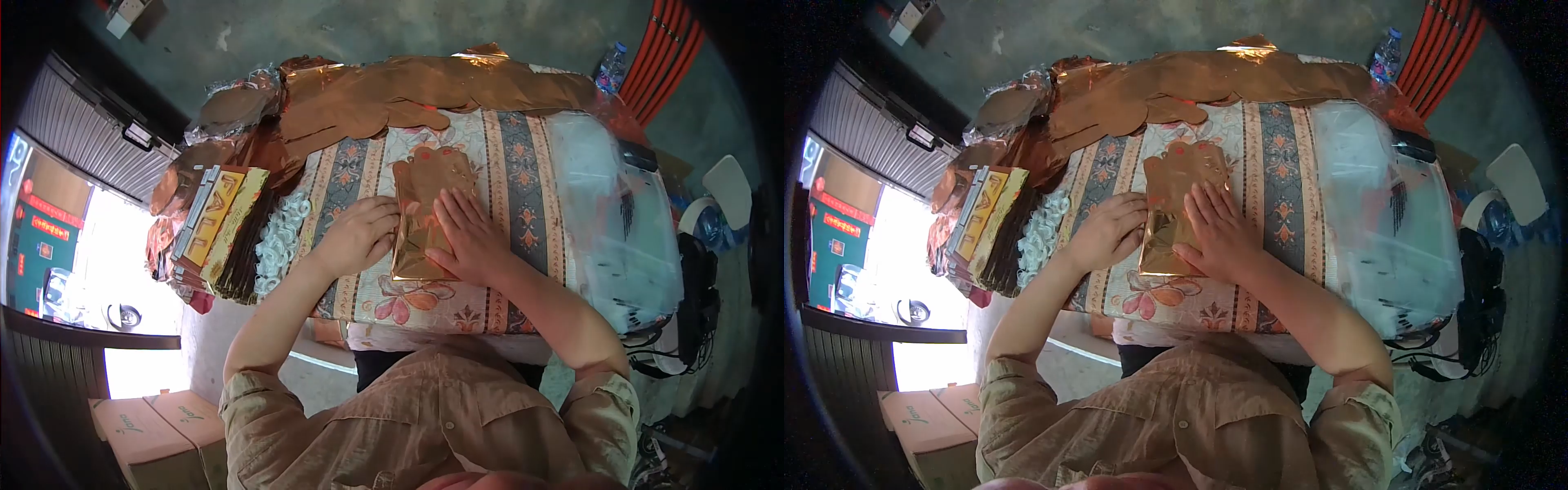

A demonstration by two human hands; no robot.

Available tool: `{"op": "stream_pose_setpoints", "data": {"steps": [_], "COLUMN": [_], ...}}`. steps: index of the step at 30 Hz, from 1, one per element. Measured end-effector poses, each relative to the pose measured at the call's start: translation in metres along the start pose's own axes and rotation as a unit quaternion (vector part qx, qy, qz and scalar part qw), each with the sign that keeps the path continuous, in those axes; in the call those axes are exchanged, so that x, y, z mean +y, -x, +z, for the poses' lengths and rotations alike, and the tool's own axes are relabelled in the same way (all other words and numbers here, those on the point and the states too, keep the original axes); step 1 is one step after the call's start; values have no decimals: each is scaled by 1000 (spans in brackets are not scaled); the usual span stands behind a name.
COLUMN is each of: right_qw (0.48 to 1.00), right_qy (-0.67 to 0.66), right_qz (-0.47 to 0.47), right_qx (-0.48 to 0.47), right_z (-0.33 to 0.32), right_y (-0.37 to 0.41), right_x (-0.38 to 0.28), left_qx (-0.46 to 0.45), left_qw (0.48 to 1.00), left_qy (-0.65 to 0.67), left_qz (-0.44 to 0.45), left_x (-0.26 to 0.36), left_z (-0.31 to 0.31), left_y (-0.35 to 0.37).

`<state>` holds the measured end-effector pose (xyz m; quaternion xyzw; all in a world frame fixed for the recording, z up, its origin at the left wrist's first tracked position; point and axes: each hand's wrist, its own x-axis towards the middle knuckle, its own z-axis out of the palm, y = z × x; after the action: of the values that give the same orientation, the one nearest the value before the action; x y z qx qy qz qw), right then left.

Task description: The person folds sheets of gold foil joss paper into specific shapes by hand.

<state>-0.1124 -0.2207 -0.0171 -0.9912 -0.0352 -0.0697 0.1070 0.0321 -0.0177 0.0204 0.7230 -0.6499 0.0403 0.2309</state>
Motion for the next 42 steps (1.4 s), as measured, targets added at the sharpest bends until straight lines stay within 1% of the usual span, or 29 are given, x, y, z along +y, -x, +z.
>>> {"op": "stream_pose_setpoints", "data": {"steps": [3, 5, 6, 7, 8, 9, 10, 12, 13, 15, 19, 22, 24, 25, 27, 28, 30, 31, 36, 40, 41, 42], "right_qw": [1000, 1000, 1000, 1000, 1000, 1000, 1000, 1000, 1000, 1000, 1000, 1000, 1000, 1000, 999, 999, 1000, 1000, 999, 999, 1000, 1000], "right_qy": [3, 11, 19, 18, 12, 5, 2, 3, 0, -3, 8, 7, 5, 4, 5, 5, 0, 1, 7, 15, 11, 7], "right_qz": [-8, -7, -4, -4, -4, -4, -5, -8, -8, -14, -8, -10, -10, -8, -17, -17, -14, -14, -16, -17, -13, -9], "right_qx": [12, 4, -2, -6, -2, 2, -5, 3, -5, 24, 11, 17, 13, 9, 30, 29, 27, 27, 31, 28, 21, 16], "right_z": [2, 0, -1, -1, 0, 0, 0, 2, 3, 4, -2, -1, -1, 0, 1, 1, 1, 2, 3, 3, 2, 1], "right_y": [0, -1, -1, -1, -1, -1, -2, -1, -1, -1, -1, -1, -1, 0, -1, -1, 0, 1, 1, 1, 2, 1], "right_x": [1, 0, 0, 0, 1, 1, 1, 2, 2, 2, 1, 1, 1, 1, 1, 1, 1, 1, 2, 2, 2, 1], "left_qx": [-19, -28, -27, -7, 13, 2, 1, 72, 70, 73, 62, 85, 143, 141, 98, 98, 84, 84, 74, 100, 99, 97], "left_qw": [1000, 991, 990, 960, 908, 906, 903, 934, 932, 933, 940, 933, 964, 963, 962, 962, 983, 983, 985, 985, 971, 945], "left_qy": [25, 116, 118, 237, 352, 336, 341, 266, 270, 259, 241, 265, 164, 168, 164, 165, 84, 84, -4, 16, 105, 193], "left_qz": [-2, -68, -71, -150, -227, -258, -263, -226, -232, -240, -232, -229, -155, -156, -196, -196, -139, -138, -158, -138, -193, -245], "left_x": [-9, -16, -17, -13, -11, -14, -10, 1, 1, -2, -2, -4, 0, 4, 10, 9, 6, 7, 14, 8, 8, 8], "left_z": [6, 6, 9, 9, 12, 17, 18, 20, 24, 30, 32, 38, 33, 30, 24, 24, 24, 24, 20, 22, 19, 16], "left_y": [-2, -3, -3, -5, -7, -7, -8, -10, -8, -4, -1, 1, -2, -2, 0, 1, 2, 3, 1, 0, -1, -1]}}
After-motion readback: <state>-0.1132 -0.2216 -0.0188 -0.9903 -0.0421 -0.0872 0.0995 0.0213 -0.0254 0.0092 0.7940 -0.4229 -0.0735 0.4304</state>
